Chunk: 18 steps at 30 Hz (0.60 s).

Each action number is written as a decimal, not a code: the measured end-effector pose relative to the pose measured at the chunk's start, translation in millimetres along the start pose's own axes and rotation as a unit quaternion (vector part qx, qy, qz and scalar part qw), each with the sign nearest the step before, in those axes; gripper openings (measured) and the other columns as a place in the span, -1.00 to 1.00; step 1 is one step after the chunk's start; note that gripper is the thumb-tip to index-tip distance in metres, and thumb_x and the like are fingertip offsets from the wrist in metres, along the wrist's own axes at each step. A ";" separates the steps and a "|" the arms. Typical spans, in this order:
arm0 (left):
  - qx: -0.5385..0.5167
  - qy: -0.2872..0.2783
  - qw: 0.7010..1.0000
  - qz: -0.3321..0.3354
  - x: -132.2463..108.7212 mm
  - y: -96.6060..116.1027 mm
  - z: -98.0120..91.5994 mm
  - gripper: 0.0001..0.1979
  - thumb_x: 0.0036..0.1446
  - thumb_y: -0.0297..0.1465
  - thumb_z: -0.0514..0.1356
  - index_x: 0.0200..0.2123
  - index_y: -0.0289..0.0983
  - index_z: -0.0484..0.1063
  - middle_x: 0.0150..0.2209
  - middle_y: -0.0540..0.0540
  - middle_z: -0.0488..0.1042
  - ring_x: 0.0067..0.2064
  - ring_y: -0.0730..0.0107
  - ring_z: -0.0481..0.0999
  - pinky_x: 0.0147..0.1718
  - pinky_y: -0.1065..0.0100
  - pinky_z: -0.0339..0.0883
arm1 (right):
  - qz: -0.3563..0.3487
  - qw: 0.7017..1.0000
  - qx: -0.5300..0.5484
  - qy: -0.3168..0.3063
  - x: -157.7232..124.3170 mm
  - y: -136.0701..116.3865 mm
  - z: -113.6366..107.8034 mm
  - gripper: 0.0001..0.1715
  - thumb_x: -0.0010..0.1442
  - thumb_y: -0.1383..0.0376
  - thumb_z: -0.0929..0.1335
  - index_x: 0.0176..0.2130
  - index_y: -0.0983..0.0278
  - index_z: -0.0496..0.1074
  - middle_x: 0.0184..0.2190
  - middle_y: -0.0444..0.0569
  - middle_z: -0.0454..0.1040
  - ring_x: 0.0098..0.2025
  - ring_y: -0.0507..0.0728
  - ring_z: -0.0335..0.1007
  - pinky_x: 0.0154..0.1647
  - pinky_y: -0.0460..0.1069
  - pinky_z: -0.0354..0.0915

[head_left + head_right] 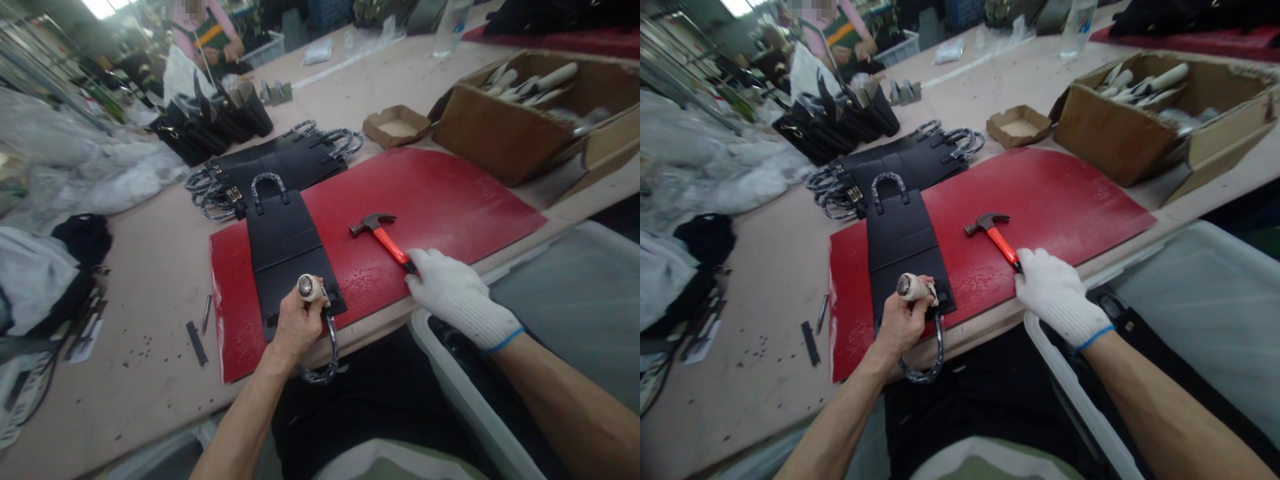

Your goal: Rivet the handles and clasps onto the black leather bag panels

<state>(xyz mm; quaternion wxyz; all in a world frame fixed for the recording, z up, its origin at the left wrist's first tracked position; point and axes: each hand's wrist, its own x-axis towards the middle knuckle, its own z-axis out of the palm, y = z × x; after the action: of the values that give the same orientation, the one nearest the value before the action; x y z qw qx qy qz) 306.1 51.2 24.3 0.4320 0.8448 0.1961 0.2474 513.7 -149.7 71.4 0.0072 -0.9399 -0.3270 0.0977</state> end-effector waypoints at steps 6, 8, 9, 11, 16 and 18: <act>-0.004 -0.009 1.000 0.001 2.1 -1.2 0.0 -0.75 0.24 -0.40 0.19 -0.03 -0.29 0.51 -0.16 -0.16 0.61 -0.17 0.23 0.61 -0.12 0.24 0.48 | 0.088 0.789 0.588 -0.155 12.6 -6.1 -0.6 -0.67 -0.01 0.41 0.39 -0.18 0.27 0.37 -0.48 -0.11 0.37 -0.49 0.10 0.29 -0.48 -0.06 0.21; -0.007 -0.009 1.000 0.005 3.1 -1.2 -0.1 -0.76 0.23 -0.40 0.19 -0.05 -0.28 0.52 -0.16 -0.15 0.61 -0.16 0.22 0.61 -0.11 0.24 0.48 | 0.121 0.689 0.685 -0.203 13.3 -14.3 -0.5 -0.70 0.03 0.39 0.35 -0.16 0.28 0.35 -0.50 -0.13 0.34 -0.54 0.06 0.25 -0.51 -0.09 0.24; -0.010 -0.009 1.000 0.006 3.6 -0.7 -0.2 -0.76 0.22 -0.40 0.19 -0.05 -0.28 0.51 -0.16 -0.15 0.61 -0.16 0.22 0.61 -0.10 0.24 0.47 | 0.125 0.675 0.696 -0.210 12.8 -19.6 -0.9 -0.73 0.08 0.37 0.33 -0.15 0.29 0.35 -0.49 -0.12 0.33 -0.55 0.04 0.23 -0.53 -0.10 0.25; -0.012 -0.013 1.000 0.008 4.4 1.3 -0.5 -0.79 0.21 -0.41 0.19 -0.09 -0.27 0.51 -0.17 -0.14 0.61 -0.17 0.22 0.61 -0.11 0.24 0.47 | 0.127 0.675 0.699 -0.200 10.1 -30.8 -2.7 -0.83 0.22 0.32 0.28 -0.16 0.32 0.36 -0.48 -0.13 0.29 -0.58 0.00 0.17 -0.59 -0.15 0.19; -0.006 -0.023 1.000 0.008 5.5 7.2 -1.7 -0.88 0.21 -0.44 0.17 -0.20 -0.27 0.49 -0.25 -0.13 0.58 -0.23 0.23 0.58 -0.17 0.26 0.43 | 0.101 0.712 0.679 -0.148 -8.7 -51.9 -25.3 -0.79 0.36 0.19 0.26 -0.22 0.28 0.34 -0.53 -0.23 0.20 -0.64 -0.03 0.06 -0.68 -0.17 0.04; -0.010 -0.028 1.000 0.007 5.8 8.3 -1.8 -0.90 0.21 -0.45 0.16 -0.22 -0.26 0.47 -0.28 -0.11 0.56 -0.25 0.25 0.55 -0.18 0.27 0.42 | 0.031 0.765 0.638 -0.079 -22.4 -53.3 -45.1 -0.74 0.37 0.10 0.28 -0.24 0.23 0.32 -0.56 -0.26 0.16 -0.65 -0.01 0.06 -0.68 -0.14 0.04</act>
<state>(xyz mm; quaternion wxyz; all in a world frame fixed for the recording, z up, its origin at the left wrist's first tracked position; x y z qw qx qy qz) 310.7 51.0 33.5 0.4440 0.8485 0.1758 0.2283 472.3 -119.3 123.7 0.5761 -0.7174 -0.1591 0.3580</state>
